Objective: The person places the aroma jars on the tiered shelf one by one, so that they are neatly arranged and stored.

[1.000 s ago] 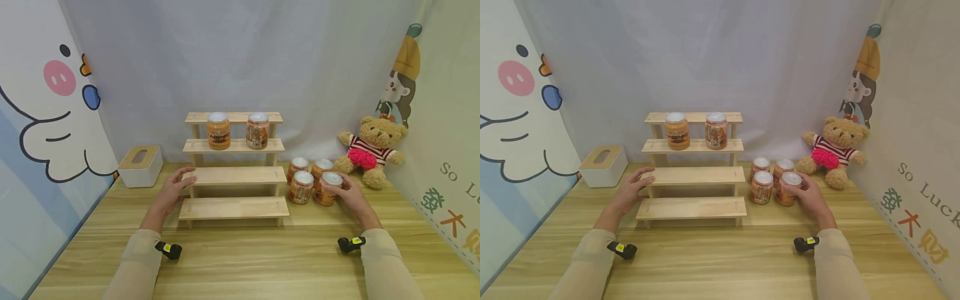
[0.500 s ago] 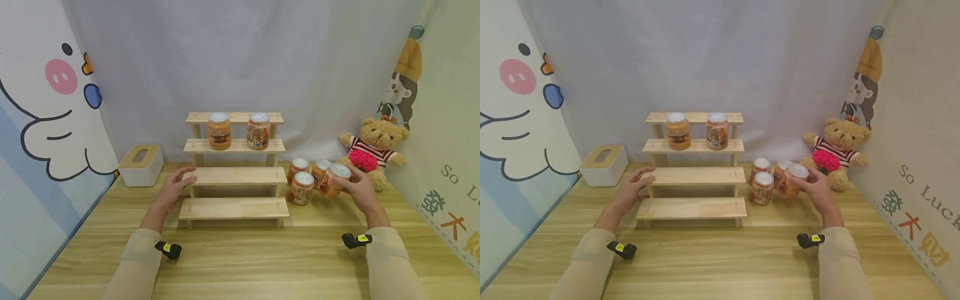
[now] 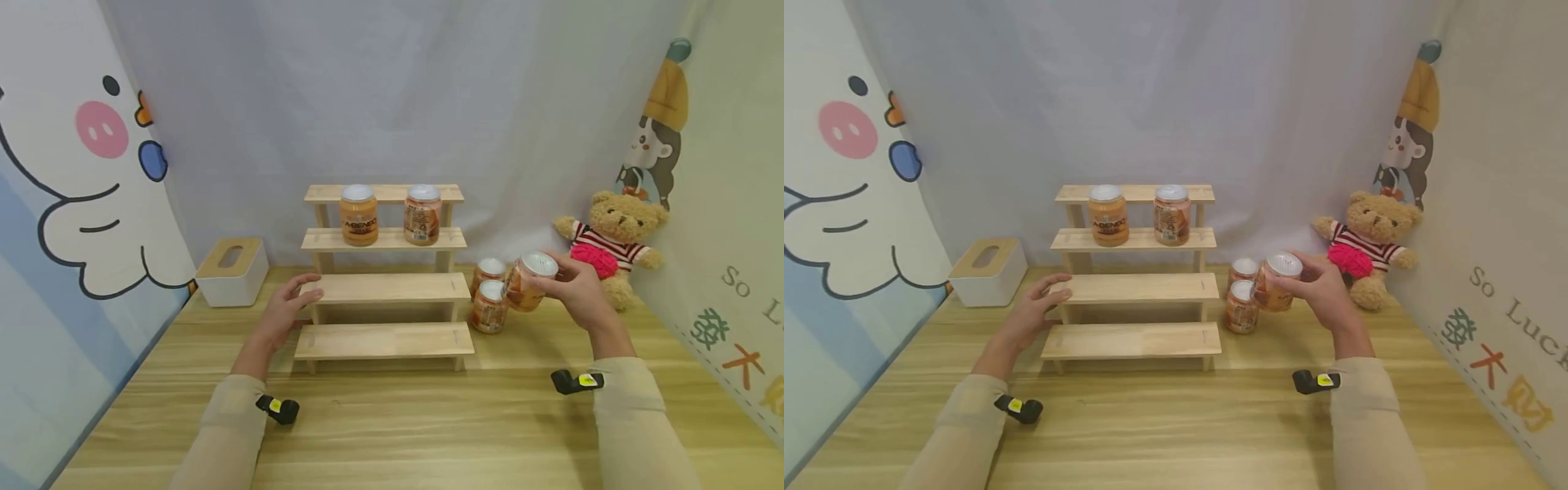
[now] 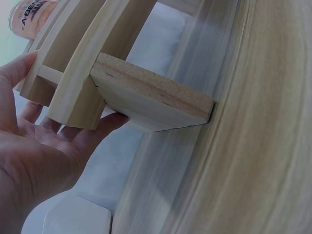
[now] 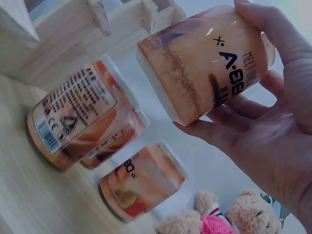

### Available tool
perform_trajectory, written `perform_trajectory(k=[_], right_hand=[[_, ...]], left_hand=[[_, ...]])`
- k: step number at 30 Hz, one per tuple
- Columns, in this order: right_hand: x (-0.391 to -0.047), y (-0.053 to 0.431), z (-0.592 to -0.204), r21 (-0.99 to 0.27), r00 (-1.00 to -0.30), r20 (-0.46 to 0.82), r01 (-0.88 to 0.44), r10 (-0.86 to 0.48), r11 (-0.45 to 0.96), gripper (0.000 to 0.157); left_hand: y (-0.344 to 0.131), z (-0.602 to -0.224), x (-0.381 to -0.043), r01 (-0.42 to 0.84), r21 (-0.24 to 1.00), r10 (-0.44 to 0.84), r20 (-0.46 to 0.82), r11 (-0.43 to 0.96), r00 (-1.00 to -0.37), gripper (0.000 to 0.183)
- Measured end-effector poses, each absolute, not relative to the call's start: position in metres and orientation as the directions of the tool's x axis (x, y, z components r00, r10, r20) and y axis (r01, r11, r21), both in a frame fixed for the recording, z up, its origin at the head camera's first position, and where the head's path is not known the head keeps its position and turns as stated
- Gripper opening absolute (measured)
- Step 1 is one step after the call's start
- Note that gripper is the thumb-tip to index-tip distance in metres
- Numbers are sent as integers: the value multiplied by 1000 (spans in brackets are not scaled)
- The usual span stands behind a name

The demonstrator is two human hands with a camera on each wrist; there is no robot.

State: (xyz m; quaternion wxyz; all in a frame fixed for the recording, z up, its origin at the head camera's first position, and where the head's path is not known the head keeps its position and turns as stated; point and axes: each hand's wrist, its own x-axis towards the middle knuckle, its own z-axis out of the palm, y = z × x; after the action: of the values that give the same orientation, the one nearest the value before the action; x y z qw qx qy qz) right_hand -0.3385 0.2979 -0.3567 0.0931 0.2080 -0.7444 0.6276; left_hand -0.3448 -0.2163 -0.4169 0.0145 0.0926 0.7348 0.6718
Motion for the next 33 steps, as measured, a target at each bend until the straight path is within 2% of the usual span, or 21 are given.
perform_trajectory(k=[9,14,22,33], right_hand=[[-346,259,-333,-907,-874,403,-420,-273,5,45],[-349,223,-325,-917,-873,374,-398,-311,15,43],[-351,171,-323,-920,-853,359,-391,-380,7,57],[-357,108,-319,-953,-878,270,-302,-395,20,59]], left_hand=[[-217,-418,-347,126,990,157,114,68,-981,57],[-217,-418,-345,112,991,152,100,71,-983,55],[-214,-418,-344,114,991,153,103,65,-983,54],[-215,-418,-346,105,993,154,96,52,-983,54]])
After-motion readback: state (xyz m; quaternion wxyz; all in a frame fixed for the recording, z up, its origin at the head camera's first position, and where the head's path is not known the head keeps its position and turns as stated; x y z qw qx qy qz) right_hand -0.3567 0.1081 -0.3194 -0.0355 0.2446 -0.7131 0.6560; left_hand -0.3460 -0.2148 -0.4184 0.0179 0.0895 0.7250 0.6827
